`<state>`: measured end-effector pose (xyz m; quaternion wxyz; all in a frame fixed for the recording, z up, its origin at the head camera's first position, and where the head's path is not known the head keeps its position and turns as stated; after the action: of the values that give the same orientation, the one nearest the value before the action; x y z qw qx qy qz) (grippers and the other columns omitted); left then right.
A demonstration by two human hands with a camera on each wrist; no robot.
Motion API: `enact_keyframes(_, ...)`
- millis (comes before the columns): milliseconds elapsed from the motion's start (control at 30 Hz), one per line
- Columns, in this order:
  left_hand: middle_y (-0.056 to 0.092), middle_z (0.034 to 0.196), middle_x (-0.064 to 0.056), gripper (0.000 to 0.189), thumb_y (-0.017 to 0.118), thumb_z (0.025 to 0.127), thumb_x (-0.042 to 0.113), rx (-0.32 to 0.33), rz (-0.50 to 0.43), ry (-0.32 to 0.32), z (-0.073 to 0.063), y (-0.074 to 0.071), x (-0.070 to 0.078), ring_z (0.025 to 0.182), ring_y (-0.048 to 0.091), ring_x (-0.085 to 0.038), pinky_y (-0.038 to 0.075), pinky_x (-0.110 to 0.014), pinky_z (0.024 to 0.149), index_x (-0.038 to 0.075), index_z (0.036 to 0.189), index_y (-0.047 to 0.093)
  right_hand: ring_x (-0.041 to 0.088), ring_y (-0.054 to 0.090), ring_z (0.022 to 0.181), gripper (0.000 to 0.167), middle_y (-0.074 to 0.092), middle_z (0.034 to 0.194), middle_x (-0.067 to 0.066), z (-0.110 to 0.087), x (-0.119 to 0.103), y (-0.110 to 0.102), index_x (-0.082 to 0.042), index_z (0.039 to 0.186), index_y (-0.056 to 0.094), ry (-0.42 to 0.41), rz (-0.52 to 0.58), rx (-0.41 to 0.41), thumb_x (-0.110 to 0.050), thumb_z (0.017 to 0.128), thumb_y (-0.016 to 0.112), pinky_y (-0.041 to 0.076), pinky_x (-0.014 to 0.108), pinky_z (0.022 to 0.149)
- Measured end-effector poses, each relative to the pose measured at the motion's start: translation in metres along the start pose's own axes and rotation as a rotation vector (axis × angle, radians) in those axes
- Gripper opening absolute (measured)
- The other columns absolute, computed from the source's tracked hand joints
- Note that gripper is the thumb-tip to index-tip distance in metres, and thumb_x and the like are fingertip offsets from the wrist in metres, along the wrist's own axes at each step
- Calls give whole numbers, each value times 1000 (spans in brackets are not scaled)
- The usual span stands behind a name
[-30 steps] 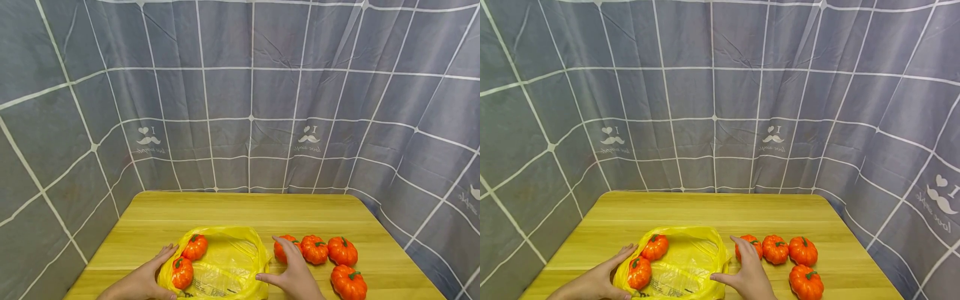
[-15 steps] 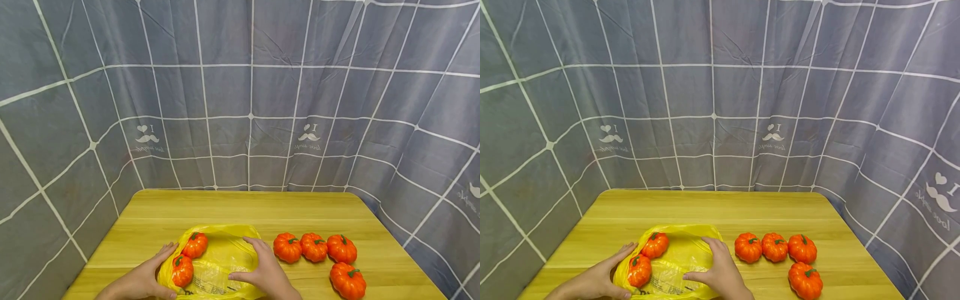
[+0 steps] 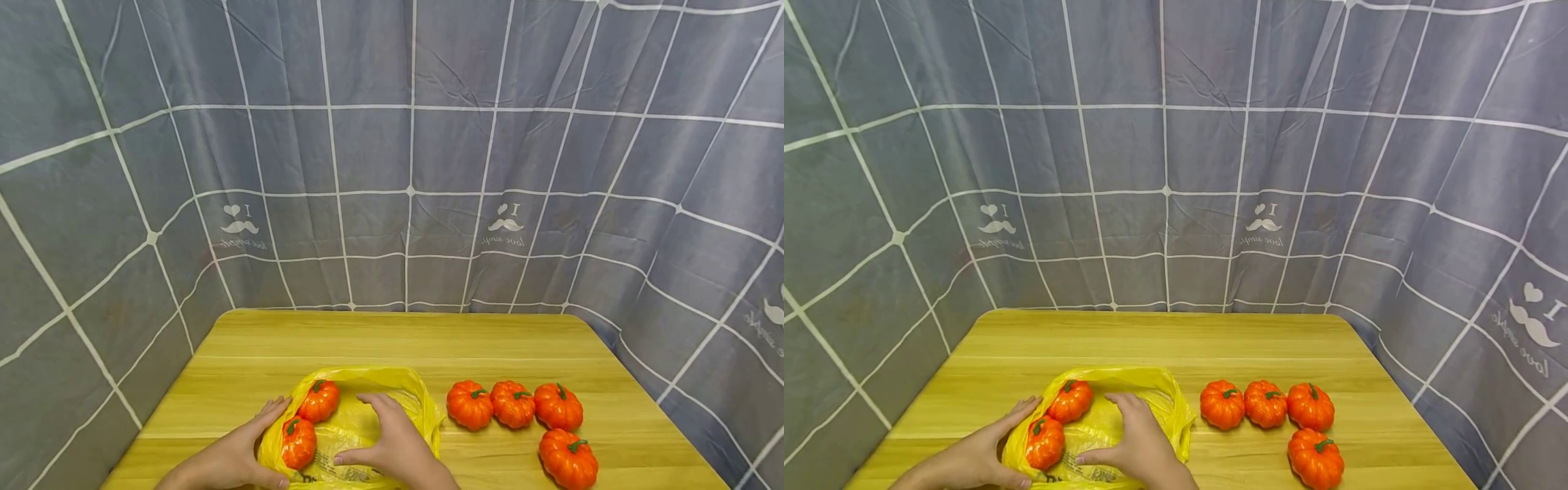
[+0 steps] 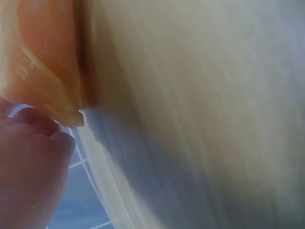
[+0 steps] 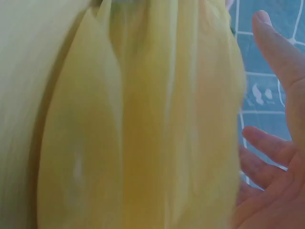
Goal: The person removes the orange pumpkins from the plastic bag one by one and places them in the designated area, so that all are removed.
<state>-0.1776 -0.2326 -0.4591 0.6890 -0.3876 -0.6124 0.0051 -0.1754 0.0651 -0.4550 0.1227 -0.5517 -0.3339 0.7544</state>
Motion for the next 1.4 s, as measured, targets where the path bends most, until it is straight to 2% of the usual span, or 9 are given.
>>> enact_keyframes(233,4,159,-39,113,90,76,24,-3,7,9,1,0,0,141,-3,-60,7,-81,101,-5,158,18,26,53,125,91,58,135,0,9,-7,19,-11,140,57,15,29,-47,-56,68,89,47,47,100)
enact_keyframes(400,0,160,-37,114,89,77,24,-30,-47,-30,2,-1,0,142,-8,-58,2,-80,101,-5,158,14,21,53,125,87,57,135,-4,11,-11,30,-13,137,59,12,60,-82,-57,69,88,49,43,100)
enact_keyframes(600,2,160,-36,114,89,78,25,-23,-34,-26,2,0,0,142,-7,-57,3,-80,102,-5,158,14,13,53,123,81,57,133,-7,14,-14,40,-15,135,60,-68,52,-89,-55,70,88,48,36,100)
enact_keyframes(833,3,157,-41,113,88,79,22,-21,-10,32,0,2,0,139,-4,-62,9,-81,100,-8,157,13,10,56,117,69,60,126,-11,18,-19,48,-18,132,62,-137,43,-98,-48,75,87,49,30,95)
enact_keyframes(933,3,157,-41,113,88,79,23,-27,-10,31,1,2,1,139,-4,-62,11,-81,100,-7,158,13,9,57,116,66,59,126,-10,21,-21,52,-17,132,61,-152,40,-99,-47,79,85,50,28,94)
enact_keyframes(1033,3,158,-40,112,87,80,22,-34,-17,30,1,2,1,139,-5,-62,11,-81,100,-6,158,12,8,56,115,61,58,127,-9,23,-22,56,-15,133,60,-147,39,-101,-45,83,81,49,26,94)
enact_keyframes(1167,1,157,-41,111,86,82,21,-50,-21,33,1,2,0,139,-4,-62,13,-80,101,-6,158,11,7,55,115,59,57,126,-9,25,-23,61,-15,133,59,-81,31,-110,-46,86,78,49,26,94)
enact_keyframes(1267,2,157,-41,110,85,83,22,-57,-7,36,2,2,-1,139,-2,-62,19,-77,102,-6,158,11,7,54,115,64,56,126,-11,25,-23,63,-18,133,59,-9,26,-115,-51,83,79,49,28,95)
enact_keyframes(1400,3,158,-40,110,85,83,24,-55,9,45,2,2,-3,140,-2,-62,24,-71,104,-5,159,11,6,54,114,73,56,129,-9,26,-23,63,-17,136,59,21,35,-124,-53,77,83,50,27,94)
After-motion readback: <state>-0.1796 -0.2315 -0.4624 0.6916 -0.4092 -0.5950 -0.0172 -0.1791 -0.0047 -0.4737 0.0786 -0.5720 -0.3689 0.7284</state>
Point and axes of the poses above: each hand's wrist, its own z-axis towards the middle knuckle, its own y-axis out of the palm, x = y × z, the point moved 1 cm from there along z, towards the middle knuckle
